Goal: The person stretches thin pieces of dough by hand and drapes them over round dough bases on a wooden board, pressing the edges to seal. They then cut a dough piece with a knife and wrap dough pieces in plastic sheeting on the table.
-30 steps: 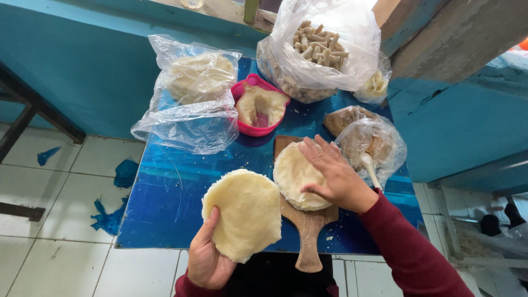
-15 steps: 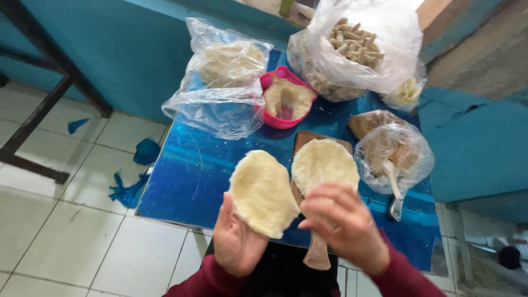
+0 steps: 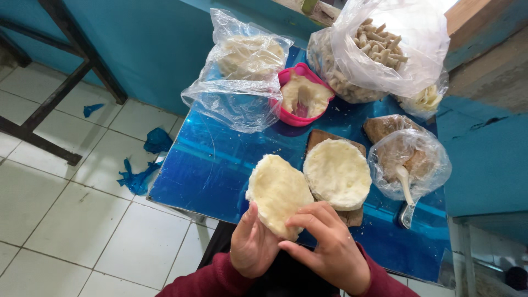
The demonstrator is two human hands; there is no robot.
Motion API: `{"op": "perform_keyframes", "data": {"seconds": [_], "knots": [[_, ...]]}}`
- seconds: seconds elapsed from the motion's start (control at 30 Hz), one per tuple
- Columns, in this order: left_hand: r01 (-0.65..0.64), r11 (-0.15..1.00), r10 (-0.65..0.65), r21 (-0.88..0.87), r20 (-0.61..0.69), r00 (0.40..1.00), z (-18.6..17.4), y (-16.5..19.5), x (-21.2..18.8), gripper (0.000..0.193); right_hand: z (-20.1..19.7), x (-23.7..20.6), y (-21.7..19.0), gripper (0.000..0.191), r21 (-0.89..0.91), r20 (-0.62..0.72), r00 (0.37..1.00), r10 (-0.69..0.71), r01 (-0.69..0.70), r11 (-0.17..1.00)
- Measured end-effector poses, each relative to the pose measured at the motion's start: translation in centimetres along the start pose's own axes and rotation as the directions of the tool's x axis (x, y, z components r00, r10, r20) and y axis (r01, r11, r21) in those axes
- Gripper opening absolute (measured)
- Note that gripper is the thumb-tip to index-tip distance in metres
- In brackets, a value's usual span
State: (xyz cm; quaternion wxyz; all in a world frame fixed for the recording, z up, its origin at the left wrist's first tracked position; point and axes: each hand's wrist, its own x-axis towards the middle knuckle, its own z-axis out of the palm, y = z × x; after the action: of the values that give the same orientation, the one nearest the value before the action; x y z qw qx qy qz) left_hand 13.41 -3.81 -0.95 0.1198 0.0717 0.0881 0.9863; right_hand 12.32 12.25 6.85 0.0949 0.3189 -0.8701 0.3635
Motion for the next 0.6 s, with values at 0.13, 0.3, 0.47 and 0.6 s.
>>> {"op": "perform_keyframes", "data": {"seconds": [0.13, 0.3, 0.47, 0.6], "knots": [[-0.026, 0.999, 0.025, 0.033, 0.014, 1.0, -0.1, -0.2, 0.1, 0.074, 0.1, -0.2, 0.0, 0.016, -0.053, -0.038, 0.999, -0.039, 0.037, 0.998], [-0.017, 0.996, 0.017, 0.091, 0.007, 1.0, -0.4, -0.3, 0.2, 0.078, -0.6, -0.4, 1.0, 0.011, 0.167, 0.084, 0.978, 0.192, -0.204, 0.965], [0.051, 0.955, -0.048, 0.292, -0.018, 0.999, -1.2, -0.5, -0.2, 0.083, -0.9, -0.3, 1.8, 0.009, 0.258, 0.167, 0.959, 0.229, -0.266, 0.929], [0.061, 0.949, -0.062, 0.309, -0.009, 0.998, -2.0, -0.6, -0.4, 0.085, -1.3, 0.0, 1.8, 0.01, 0.316, 0.223, 0.943, 0.246, -0.309, 0.897]]}}
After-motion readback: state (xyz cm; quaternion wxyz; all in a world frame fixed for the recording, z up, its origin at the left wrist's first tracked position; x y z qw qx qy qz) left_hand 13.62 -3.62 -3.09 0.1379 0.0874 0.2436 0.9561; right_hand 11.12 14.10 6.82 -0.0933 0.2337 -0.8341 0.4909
